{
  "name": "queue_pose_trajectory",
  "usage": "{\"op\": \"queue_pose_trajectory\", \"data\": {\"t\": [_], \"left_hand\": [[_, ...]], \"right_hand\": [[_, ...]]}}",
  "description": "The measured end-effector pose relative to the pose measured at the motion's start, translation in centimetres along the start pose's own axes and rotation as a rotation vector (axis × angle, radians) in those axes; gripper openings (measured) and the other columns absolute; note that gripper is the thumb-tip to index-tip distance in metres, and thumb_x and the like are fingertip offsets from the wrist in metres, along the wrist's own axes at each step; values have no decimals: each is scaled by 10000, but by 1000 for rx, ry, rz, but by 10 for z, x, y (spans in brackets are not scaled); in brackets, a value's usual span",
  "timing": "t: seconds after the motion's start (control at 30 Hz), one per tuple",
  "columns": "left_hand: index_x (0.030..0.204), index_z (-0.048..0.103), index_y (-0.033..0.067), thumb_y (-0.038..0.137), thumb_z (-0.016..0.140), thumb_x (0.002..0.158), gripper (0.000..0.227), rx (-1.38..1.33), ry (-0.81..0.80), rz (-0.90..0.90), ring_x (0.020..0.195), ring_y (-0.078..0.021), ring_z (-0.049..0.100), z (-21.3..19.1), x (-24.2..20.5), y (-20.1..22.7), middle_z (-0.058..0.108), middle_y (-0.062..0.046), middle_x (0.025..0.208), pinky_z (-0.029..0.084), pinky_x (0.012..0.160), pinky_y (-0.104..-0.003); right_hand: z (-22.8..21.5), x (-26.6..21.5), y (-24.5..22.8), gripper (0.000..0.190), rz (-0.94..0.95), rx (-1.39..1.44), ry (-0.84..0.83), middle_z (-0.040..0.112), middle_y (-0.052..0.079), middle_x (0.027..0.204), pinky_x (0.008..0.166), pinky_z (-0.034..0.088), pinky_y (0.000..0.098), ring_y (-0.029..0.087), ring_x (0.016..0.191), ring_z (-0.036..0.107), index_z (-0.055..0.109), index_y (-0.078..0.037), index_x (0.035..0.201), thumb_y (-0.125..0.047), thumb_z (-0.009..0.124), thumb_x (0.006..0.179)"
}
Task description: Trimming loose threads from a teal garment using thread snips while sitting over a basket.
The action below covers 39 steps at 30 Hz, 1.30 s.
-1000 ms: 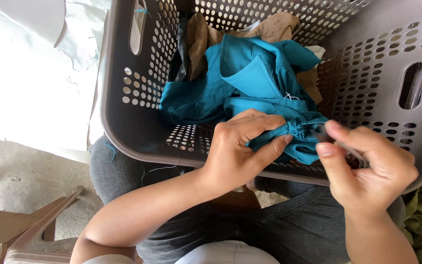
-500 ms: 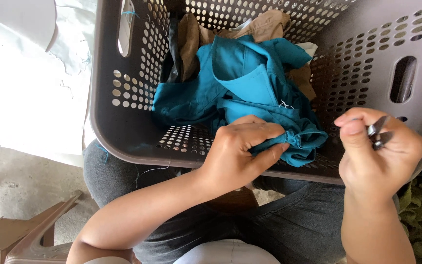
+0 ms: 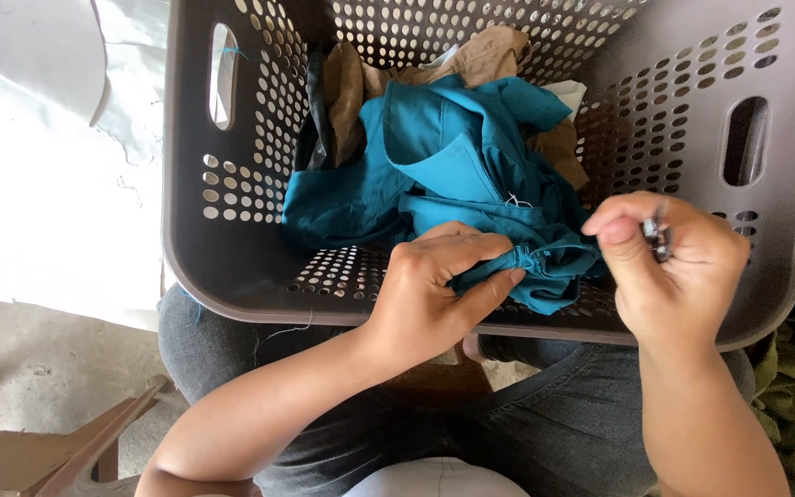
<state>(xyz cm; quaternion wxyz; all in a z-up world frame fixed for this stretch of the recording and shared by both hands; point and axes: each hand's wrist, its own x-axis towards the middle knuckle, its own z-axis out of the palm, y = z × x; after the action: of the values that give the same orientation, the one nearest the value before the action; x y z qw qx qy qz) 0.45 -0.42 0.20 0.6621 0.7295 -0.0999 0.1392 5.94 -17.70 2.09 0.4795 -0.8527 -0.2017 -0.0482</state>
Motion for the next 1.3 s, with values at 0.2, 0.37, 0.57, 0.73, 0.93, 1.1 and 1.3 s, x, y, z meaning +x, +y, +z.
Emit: {"op": "queue_pose_trajectory", "data": {"t": [0.2,0.37,0.57,0.73,0.93,1.1,1.3], "left_hand": [[862,579,-4,55,607,794,94,-4,-8,-11,733,-209,593,0,1,-1,615,-79,798,464,711,-308],[909,583,-8,68,600,794,139,-2,-42,-64,784,-210,590,-2,1,-4,625,-93,848,480,721,-301],[955,565,-7,74,544,828,152,-86,-118,-169,823,-193,562,-6,-1,-12,608,-95,911,465,739,-303],[970,573,26,122,541,837,167,-154,-125,-272,860,-142,563,-6,-1,-16,593,-54,917,442,785,-263],[796,579,47,191,587,798,144,-28,-75,-215,727,-125,573,-2,4,-4,597,-25,764,457,637,-255],[829,608,51,29,580,807,42,-180,-51,-158,624,-168,554,-4,15,-1,564,-93,620,410,553,-258],[841,579,59,168,586,805,115,-86,-83,-267,741,-133,547,-3,18,1,580,-26,785,437,702,-255]], "right_hand": [[7,12,-13,86,-203,-24,-216,547,72,589,445,294,228,114,430,378,620,-1,734,-58,599,795],[6,3,0,235,-83,18,-100,539,72,658,550,345,241,130,545,441,559,1,735,-168,487,882],[-5,5,27,280,150,603,123,367,30,608,438,179,209,72,463,275,433,-65,746,-287,495,904],[-28,24,52,343,360,605,708,437,-47,578,392,221,152,15,416,266,619,-80,904,-396,640,772],[-14,10,3,77,189,-53,127,606,70,810,726,451,269,151,752,581,604,-42,829,-94,622,882],[12,18,-11,50,97,227,-217,356,-2,286,335,243,193,68,300,298,658,-25,693,-70,638,687],[3,21,13,272,399,417,-282,283,-53,443,386,165,214,49,398,243,592,-70,702,-281,489,840]]}}
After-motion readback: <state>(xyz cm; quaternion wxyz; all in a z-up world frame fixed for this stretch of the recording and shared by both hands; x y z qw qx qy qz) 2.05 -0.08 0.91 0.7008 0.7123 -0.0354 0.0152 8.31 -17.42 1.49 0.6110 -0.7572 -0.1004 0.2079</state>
